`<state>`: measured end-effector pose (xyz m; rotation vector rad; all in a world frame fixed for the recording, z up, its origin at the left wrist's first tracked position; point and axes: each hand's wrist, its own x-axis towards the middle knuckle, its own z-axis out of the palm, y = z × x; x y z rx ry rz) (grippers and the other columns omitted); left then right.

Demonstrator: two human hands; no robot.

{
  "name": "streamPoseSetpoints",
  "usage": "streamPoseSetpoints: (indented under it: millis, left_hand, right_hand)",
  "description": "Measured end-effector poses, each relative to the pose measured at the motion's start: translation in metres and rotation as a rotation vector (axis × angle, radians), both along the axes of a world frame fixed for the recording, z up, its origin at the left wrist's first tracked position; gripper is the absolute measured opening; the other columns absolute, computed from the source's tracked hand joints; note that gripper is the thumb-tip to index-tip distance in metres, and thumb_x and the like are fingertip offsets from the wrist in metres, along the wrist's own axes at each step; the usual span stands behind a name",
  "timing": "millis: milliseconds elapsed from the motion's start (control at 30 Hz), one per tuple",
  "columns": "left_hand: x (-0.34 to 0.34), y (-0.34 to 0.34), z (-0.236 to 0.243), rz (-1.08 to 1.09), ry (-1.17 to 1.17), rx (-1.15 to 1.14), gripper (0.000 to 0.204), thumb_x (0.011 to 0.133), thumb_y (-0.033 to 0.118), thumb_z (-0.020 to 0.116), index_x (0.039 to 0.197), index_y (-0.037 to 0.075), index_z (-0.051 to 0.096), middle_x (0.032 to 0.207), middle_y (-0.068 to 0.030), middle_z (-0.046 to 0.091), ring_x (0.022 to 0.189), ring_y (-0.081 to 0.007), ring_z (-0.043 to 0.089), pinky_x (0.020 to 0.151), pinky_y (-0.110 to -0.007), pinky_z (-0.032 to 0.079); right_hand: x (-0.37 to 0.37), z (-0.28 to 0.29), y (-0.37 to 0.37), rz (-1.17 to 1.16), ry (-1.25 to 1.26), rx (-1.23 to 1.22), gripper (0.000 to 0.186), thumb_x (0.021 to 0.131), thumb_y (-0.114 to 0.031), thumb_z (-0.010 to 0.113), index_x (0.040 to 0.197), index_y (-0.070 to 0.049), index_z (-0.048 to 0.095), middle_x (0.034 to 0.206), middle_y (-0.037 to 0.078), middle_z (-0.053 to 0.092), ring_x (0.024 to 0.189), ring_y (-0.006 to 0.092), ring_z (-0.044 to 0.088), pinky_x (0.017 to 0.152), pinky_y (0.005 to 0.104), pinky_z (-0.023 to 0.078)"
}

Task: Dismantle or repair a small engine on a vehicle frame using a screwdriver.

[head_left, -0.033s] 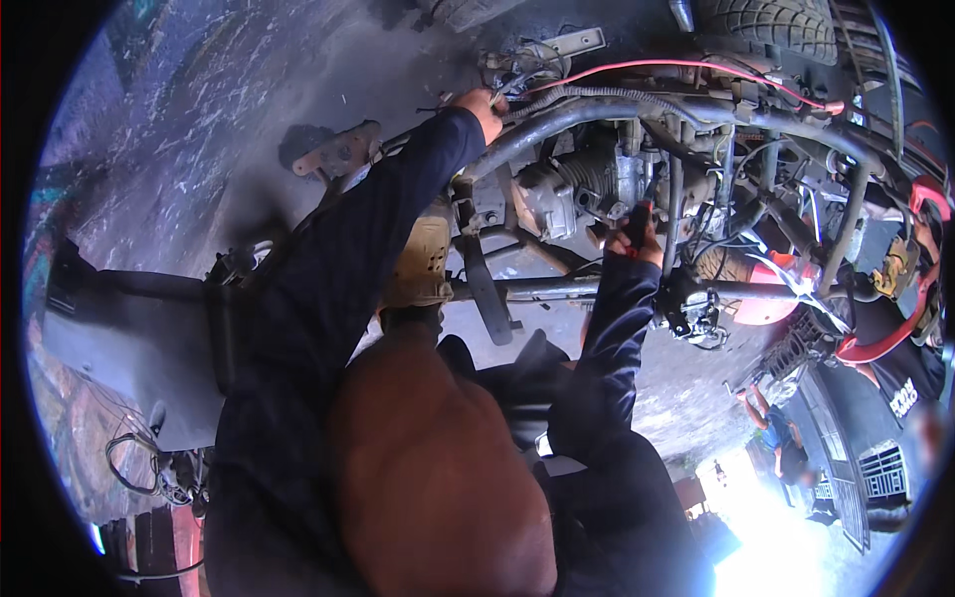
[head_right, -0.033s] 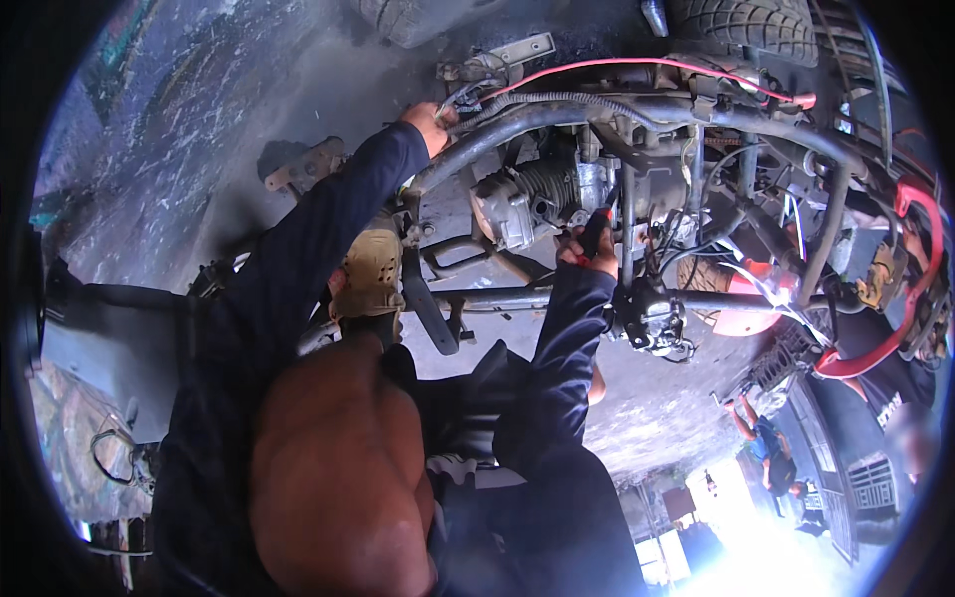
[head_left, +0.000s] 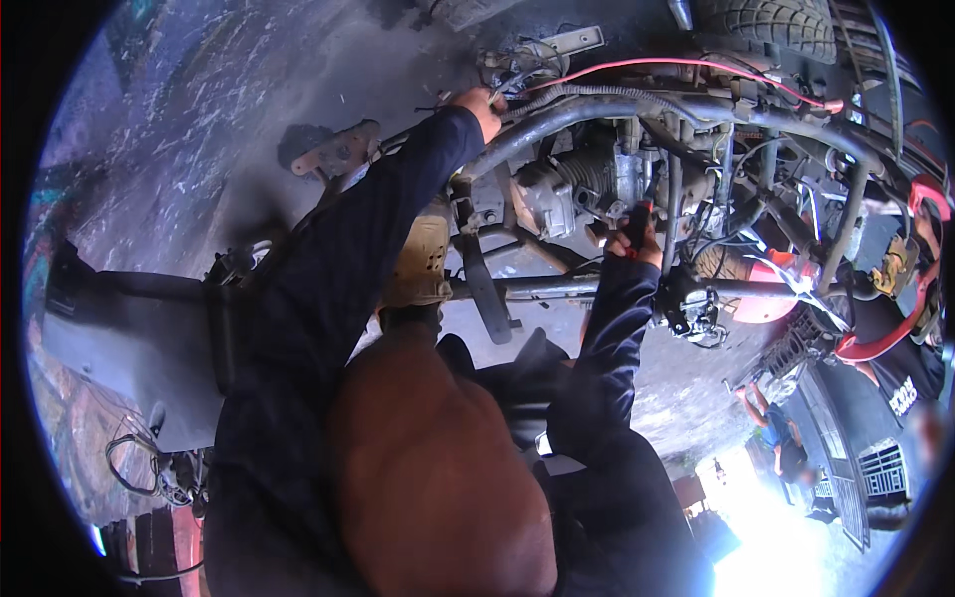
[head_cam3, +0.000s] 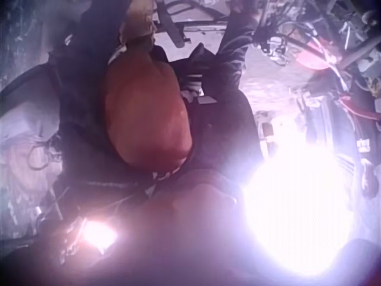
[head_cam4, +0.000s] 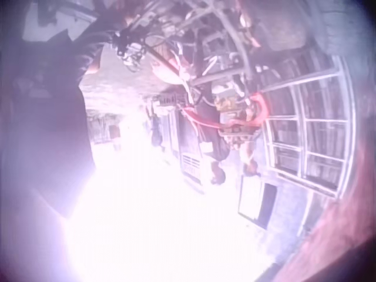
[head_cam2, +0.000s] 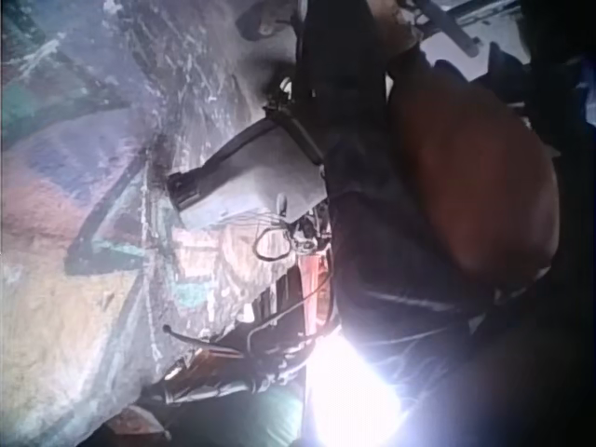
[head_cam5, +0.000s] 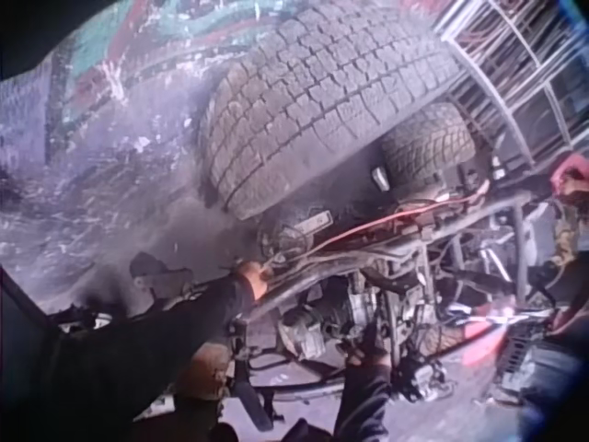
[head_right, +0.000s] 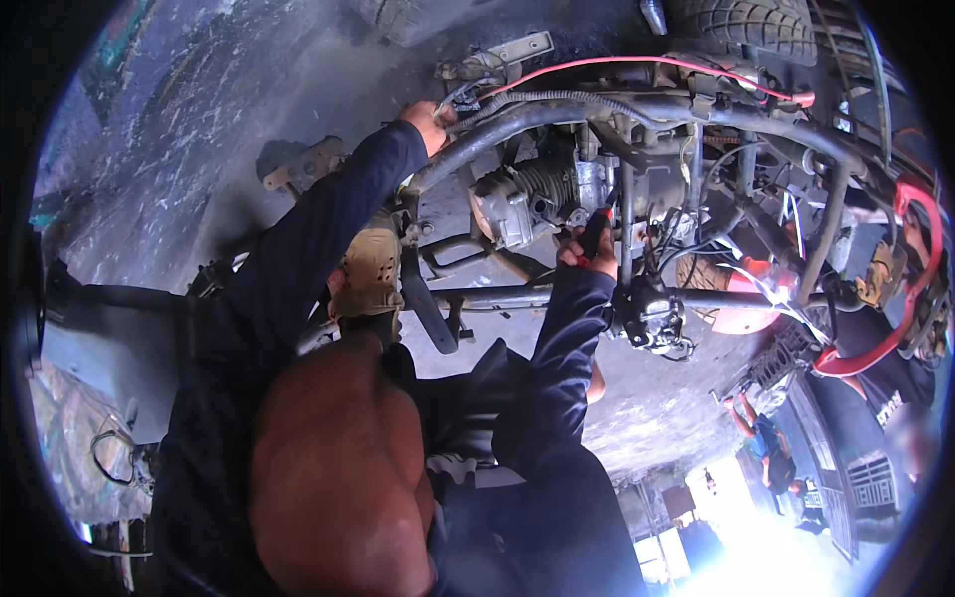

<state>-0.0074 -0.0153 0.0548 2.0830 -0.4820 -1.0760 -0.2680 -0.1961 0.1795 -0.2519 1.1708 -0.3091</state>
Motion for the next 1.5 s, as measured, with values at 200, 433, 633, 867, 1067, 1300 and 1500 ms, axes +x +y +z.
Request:
streamPoseSetpoints:
  millis: [200,433,633,867,1067,1300,1500]
  left_hand:
    - [0.004,-0.008,0.003,-0.001,0.07,0.061,0.025,0.071,0.002,0.056,0.093,0.009,0.065,0.078,-0.0107,0.065,0.075,-0.0221,0.062,0.07,-0.031,0.047]
    - [-0.002,0.002,-0.009,-0.033,-0.011,0.1,0.023,0.071,0.003,0.057,0.092,0.011,0.064,0.073,-0.007,0.063,0.069,-0.0184,0.06,0.065,-0.031,0.046]
    - [-0.001,-0.008,-0.018,-0.033,0.055,0.067,0.022,0.072,0.005,0.057,0.092,0.01,0.064,0.075,-0.0096,0.064,0.073,-0.0219,0.062,0.068,-0.032,0.046]
    - [0.007,-0.005,0.016,-0.033,0.079,0.072,0.023,0.072,0.003,0.056,0.092,0.01,0.065,0.081,-0.0129,0.066,0.078,-0.0251,0.063,0.073,-0.033,0.047]
    - [0.002,-0.003,0.004,-0.024,0.05,0.098,0.023,0.072,0.003,0.057,0.093,0.01,0.065,0.084,-0.014,0.066,0.08,-0.0262,0.064,0.074,-0.032,0.048]
    - [0.003,-0.006,0.014,-0.039,-0.021,0.103,0.019,0.076,0.003,0.056,0.09,0.008,0.066,0.081,-0.0133,0.067,0.077,-0.0214,0.065,0.07,-0.033,0.049]
    - [0.009,-0.003,0.006,-0.072,0.092,0.087,0.018,0.075,0.008,0.057,0.088,0.009,0.069,0.081,-0.013,0.067,0.079,-0.0255,0.065,0.073,-0.035,0.049]
  right_hand:
    - [0.021,0.011,-0.009,-0.06,-0.063,0.083,0.033,0.094,-0.034,0.042,0.117,-0.01,0.043,0.086,0.012,0.051,0.055,0.014,0.041,0.041,0.0221,0.032]
    - [-0.007,0.004,-0.006,-0.069,-0.259,0.267,0.039,0.092,-0.038,0.045,0.115,-0.007,0.045,0.088,0.012,0.051,0.055,0.0149,0.039,0.044,0.0237,0.032]
    - [-0.018,-0.016,-0.027,-0.081,-0.264,0.369,0.046,0.09,-0.038,0.051,0.106,0.004,0.044,0.067,0.007,0.041,0.054,0.0132,0.036,0.047,0.0226,0.032]
    - [0.02,0.013,-0.021,-0.094,-0.346,0.496,0.046,0.09,-0.04,0.049,0.101,0.004,0.045,0.065,0.005,0.038,0.049,0.0127,0.032,0.047,0.0224,0.032]
    - [-0.009,0.003,-0.011,-0.136,-0.235,0.396,0.047,0.088,-0.041,0.051,0.104,0.003,0.044,0.066,0.005,0.04,0.05,0.013,0.033,0.047,0.0237,0.033]
    - [0.012,0.006,-0.016,-0.101,-0.26,0.377,0.046,0.09,-0.038,0.05,0.103,0.005,0.044,0.069,0.007,0.041,0.053,0.0133,0.036,0.046,0.0242,0.033]
    - [0.034,0.012,0.006,-0.065,-0.046,0.133,0.028,0.093,-0.03,0.043,0.117,-0.015,0.044,0.083,0.01,0.051,0.053,0.0146,0.04,0.043,0.0247,0.034]
